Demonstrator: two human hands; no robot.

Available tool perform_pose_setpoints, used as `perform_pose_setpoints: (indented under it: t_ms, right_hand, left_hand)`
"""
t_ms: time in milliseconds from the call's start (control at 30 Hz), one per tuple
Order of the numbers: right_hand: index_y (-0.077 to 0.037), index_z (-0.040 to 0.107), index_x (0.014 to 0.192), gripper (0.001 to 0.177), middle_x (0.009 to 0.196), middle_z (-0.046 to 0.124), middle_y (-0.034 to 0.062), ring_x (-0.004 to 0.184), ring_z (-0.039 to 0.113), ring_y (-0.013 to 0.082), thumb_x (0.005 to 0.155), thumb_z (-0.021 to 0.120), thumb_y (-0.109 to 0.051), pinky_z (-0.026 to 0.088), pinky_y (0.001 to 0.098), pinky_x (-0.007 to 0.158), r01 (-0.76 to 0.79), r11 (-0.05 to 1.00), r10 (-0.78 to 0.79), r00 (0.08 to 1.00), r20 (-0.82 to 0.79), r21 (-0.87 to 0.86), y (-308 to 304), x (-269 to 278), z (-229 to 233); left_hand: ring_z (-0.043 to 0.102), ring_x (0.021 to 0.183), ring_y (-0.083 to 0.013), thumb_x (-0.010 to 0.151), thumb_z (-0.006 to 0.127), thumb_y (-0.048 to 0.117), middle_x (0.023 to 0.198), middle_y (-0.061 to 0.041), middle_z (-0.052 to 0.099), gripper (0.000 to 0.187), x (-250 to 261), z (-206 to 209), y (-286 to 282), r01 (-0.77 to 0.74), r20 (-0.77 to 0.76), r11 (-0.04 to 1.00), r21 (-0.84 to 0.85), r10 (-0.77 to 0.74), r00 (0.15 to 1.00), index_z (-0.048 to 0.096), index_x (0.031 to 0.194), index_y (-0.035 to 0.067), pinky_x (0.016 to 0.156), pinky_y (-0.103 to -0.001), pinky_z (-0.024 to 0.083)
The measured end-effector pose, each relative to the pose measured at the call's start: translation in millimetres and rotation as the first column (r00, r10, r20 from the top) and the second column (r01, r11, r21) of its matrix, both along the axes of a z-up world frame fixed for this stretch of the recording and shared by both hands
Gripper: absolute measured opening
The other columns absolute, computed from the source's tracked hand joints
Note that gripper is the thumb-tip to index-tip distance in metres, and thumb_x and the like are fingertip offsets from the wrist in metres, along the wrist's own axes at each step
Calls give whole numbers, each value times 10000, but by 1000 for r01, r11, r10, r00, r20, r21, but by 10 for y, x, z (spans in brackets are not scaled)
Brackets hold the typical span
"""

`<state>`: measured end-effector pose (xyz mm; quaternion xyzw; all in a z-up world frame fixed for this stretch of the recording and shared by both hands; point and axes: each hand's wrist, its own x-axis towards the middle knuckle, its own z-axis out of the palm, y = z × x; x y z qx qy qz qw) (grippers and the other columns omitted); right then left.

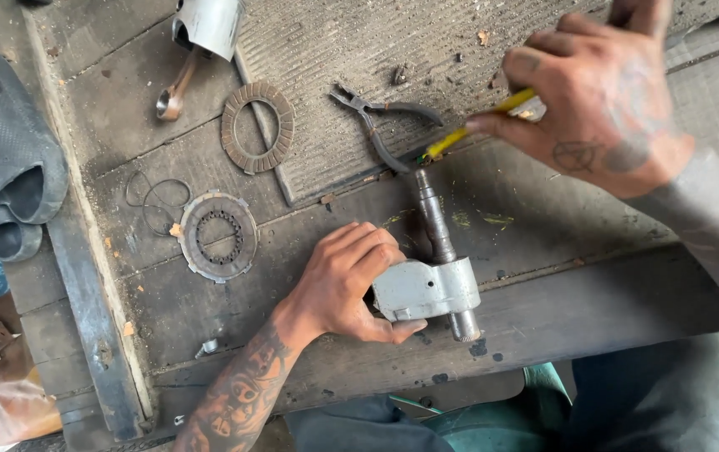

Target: The person cleans a metal mechanical part using a yellow brush, scrubbing the exterior and interior surfaces. They rotate the part to access different areas and continue scrubbing while seated at a wooden workbench.

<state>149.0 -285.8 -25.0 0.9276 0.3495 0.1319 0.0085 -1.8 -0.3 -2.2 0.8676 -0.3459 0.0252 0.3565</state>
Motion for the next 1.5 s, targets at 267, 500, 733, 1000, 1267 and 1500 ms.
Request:
perform_pose_setpoints:
  t_ms: [267,500,733,1000,1267,1500]
  right_hand:
    - [-242,646,844,658,835,695,-89,837,681,170,1015,627,-877,335,442,1061,-62,989,67,997,-32,131,91,-87,139]
    - [-224,634,932,675,898,659,-104,951,633,182,1107,622,-875,317,451,1092,-52,994,45,996,72,100,51,-99,27]
    - [-245,636,909,640,930,717,-111,966,698,159,1099,648,-856,342,437,1069,6,997,-8,1000,21,75,108,-148,38]
    - [-246,592,883,725,896,677,-120,924,701,165,1069,638,-945,377,414,1004,51,995,-46,997,-59,84,81,-187,77]
    - [-267,603,906,661,883,648,-123,930,670,158,1075,581,-905,416,393,988,34,998,-37,998,46,51,102,-179,97]
    - [-227,618,886,588,809,614,-77,845,656,198,1042,685,-790,406,384,944,-19,988,23,1000,-21,155,87,-115,115]
  left_hand:
    - [615,798,-258,788,770,539,896,-109,618,587,-14,7,-16,3,8,1000,-3,-2,1000,594,936,-1,717,-371,477]
    - [645,838,-280,796,772,519,926,-125,633,568,-16,5,-13,2,8,1000,0,-2,1000,605,971,5,756,-389,503]
    - [640,821,-280,793,774,521,908,-126,627,577,-8,12,-18,1,17,1000,-6,-1,1000,594,958,-1,743,-388,506]
    - [644,822,-279,788,777,530,913,-115,630,582,-37,-8,-15,-19,23,1000,12,19,1000,603,969,4,750,-390,512]
    - [641,807,-267,781,768,544,888,-105,633,590,-27,-14,-26,-14,30,1000,10,14,999,596,945,4,743,-382,515]
    - [647,827,-263,789,769,540,904,-93,639,582,-35,-31,-17,-8,21,1000,8,7,1000,603,968,11,756,-379,522]
